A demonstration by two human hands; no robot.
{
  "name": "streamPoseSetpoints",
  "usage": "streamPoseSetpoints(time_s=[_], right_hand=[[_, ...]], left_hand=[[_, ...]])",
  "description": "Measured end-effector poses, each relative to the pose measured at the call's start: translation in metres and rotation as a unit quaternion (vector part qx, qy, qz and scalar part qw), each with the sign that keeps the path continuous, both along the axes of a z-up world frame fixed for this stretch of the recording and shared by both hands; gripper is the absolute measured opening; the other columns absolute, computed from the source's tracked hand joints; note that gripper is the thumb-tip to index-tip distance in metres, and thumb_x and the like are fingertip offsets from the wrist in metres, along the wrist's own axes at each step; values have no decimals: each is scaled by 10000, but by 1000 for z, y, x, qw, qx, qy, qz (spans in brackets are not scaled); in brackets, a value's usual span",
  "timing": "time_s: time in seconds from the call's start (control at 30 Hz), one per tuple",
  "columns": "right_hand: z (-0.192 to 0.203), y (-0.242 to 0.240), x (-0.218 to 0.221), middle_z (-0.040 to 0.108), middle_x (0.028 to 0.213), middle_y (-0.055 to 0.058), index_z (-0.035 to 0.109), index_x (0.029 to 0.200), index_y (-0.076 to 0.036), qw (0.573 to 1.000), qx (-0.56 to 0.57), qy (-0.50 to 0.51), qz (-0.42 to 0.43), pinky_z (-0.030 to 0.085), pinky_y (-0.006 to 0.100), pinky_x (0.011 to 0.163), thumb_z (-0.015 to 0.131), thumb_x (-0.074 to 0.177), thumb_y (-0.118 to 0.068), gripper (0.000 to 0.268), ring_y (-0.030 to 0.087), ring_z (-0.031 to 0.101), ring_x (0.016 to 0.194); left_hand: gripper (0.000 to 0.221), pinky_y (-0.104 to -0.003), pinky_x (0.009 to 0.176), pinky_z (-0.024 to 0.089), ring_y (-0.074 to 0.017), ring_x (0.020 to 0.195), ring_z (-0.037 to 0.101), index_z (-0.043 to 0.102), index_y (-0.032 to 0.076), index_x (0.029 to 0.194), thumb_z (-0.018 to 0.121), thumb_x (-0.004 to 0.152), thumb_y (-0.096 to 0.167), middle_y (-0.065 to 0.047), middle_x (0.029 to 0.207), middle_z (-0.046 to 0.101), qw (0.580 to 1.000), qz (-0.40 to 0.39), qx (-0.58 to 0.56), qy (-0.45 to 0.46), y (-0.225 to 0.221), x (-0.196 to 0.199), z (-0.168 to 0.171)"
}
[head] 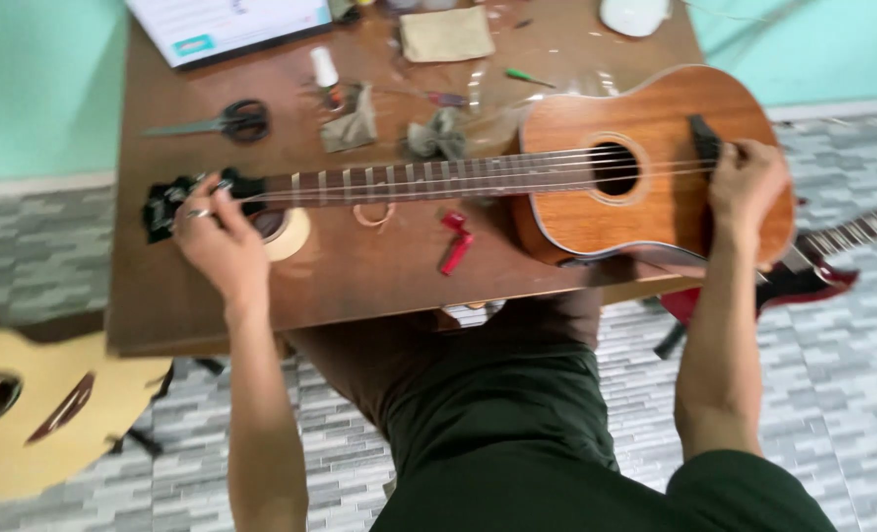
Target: The person is threading a new string onto an acoustic guitar and winding the tuning peg to tighten it.
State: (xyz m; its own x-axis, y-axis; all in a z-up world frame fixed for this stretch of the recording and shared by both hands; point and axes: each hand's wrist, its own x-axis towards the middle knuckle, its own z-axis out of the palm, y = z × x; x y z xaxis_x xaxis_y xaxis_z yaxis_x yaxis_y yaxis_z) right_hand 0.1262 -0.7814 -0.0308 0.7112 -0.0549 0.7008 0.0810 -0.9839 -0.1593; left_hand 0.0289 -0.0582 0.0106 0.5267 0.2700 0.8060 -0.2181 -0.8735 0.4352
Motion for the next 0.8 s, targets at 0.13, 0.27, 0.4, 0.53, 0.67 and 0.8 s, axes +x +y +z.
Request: streamPoseSetpoints(time_s=[0.13,0.27,0.4,0.53,0.67,0.8], right_hand=[[36,22,-23,783,955,139,813,1013,-23,993,101,66,-8,518,433,805,620,982,-55,198,318,704,882],[67,44,-40,759,1069,83,773,1118,-37,951,270,150,17,556,320,885,607,1037,-39,185,197,692,994],[47,28,-31,740,1075,138,789,1127,-28,967,211,130,55,539,334,843,697,1041,-92,141,219,682,927],[42,21,-35,776,1067,150,800,1174,13,974,114,177,84,494,394,749,602,1059,-108,259,237,685,911],[-12,-26,-5,730,1156,169,760,1319,14,976,123,143,113,497,386,847,610,1234,-87,200,274,669,1015],[-41,-58,4,653,1157,149,679,1382,-24,965,191,158,90,460,407,835,562,1344,-136,166,264,596,989]], left_hand=[[267,-469,805,528,-392,923,704,706,-58,999,521,1138,74,-184,1083,766,1000,-14,-7,-8,-6,2,0],[273,-500,988,446,-391,1152,665,709,-35,953,543,1118,105,-156,1119,776,996,89,1,12,-7,4,-15],[292,-496,843,529,-402,984,715,693,-58,857,568,1091,64,-218,1060,773,995,97,-6,-2,-7,4,-12],[302,-484,861,527,-391,958,703,728,-8,885,581,1087,164,-206,1033,768,990,142,15,-7,-4,4,-17],[242,-450,851,509,-336,921,650,697,25,869,618,1037,180,-136,936,689,994,73,-75,2,12,-4,-13],[251,-430,813,510,-279,875,669,635,74,803,717,1002,203,-58,887,723,988,13,-139,72,16,-4,-8]])
